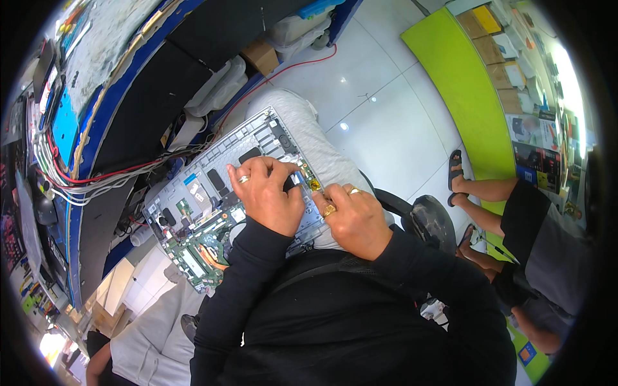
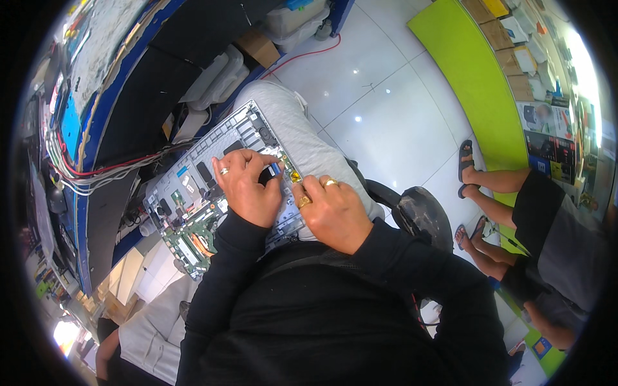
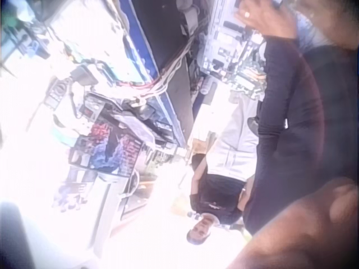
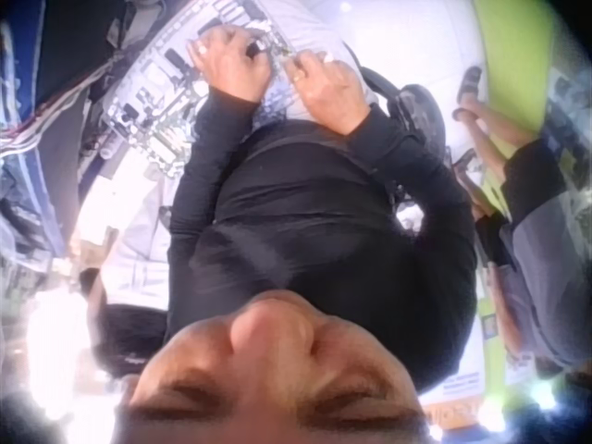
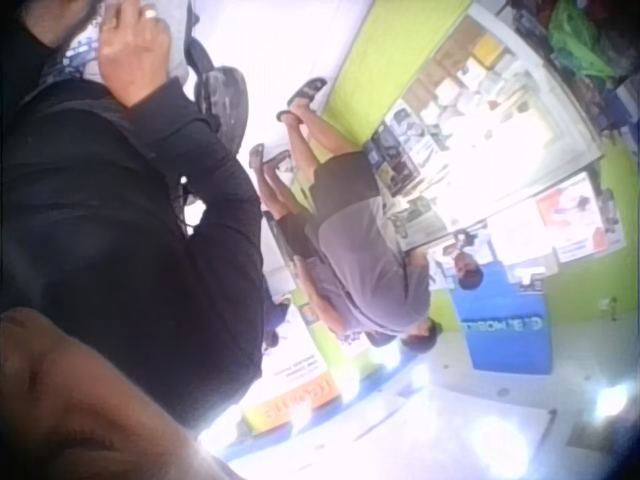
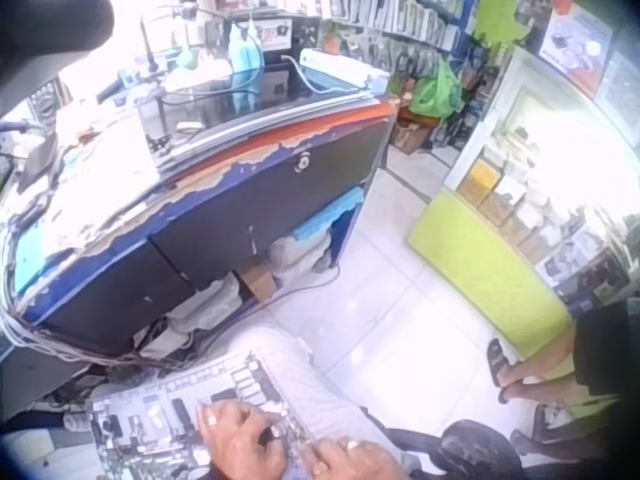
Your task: The person performs internal work on a laptop by hand, using a screwdriver, a soldering iron, and tweezers to manipulate internal components and ribbon cables.
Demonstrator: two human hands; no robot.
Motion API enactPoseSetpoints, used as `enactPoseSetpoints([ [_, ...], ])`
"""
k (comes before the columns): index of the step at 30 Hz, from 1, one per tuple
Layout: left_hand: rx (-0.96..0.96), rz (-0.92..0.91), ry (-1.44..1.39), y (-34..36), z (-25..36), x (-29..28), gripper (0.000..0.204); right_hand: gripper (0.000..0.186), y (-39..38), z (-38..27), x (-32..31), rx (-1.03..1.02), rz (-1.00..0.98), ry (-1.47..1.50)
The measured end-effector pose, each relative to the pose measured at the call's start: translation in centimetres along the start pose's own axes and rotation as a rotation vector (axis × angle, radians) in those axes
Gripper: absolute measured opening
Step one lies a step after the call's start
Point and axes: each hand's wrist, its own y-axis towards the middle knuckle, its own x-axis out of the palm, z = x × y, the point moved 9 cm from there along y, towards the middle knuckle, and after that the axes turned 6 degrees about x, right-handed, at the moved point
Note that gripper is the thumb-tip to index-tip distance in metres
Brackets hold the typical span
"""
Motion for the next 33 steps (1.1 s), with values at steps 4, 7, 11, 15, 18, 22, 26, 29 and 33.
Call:
enactPoseSetpoints([
  [4,0.006,0.019,-0.011,-0.1,-0.1,-0.1,0.015,0.029,0.2,0.0,-0.2,-0.014,-0.031,0.042],
  [7,0.010,0.014,-0.021,-0.2,-0.4,0.0,0.015,0.034,0.3,-0.1,-0.5,-0.025,-0.024,0.084],
  [11,-0.003,-0.026,-0.045,-0.3,-0.7,0.2,0.019,0.042,0.4,0.2,-0.2,0.033,-0.078,0.043],
  [15,0.009,-0.046,-0.049,-0.5,-0.6,-0.2,0.022,0.039,0.2,0.6,0.2,0.006,-0.133,0.064],
  [18,0.025,-0.060,-0.057,-0.7,-0.5,-0.2,0.025,0.037,0.0,1.6,-0.1,0.049,-0.100,0.169],
  [22,0.044,-0.032,-0.054,-0.6,-0.2,-0.2,0.027,0.036,-0.4,2.9,-0.5,0.182,-0.026,0.303],
  [26,0.044,-0.031,-0.050,-0.7,-0.3,-0.2,0.027,0.036,0.2,1.9,-0.9,0.071,-0.062,0.216],
  [29,0.051,-0.032,-0.059,-0.6,-0.2,-0.3,0.027,0.040,0.2,0.9,-0.7,-0.003,-0.099,0.106],
  [33,0.063,-0.047,-0.052,-0.7,0.1,-1.1,0.027,0.045,-0.1,1.2,-0.5,0.028,-0.088,0.081],
])
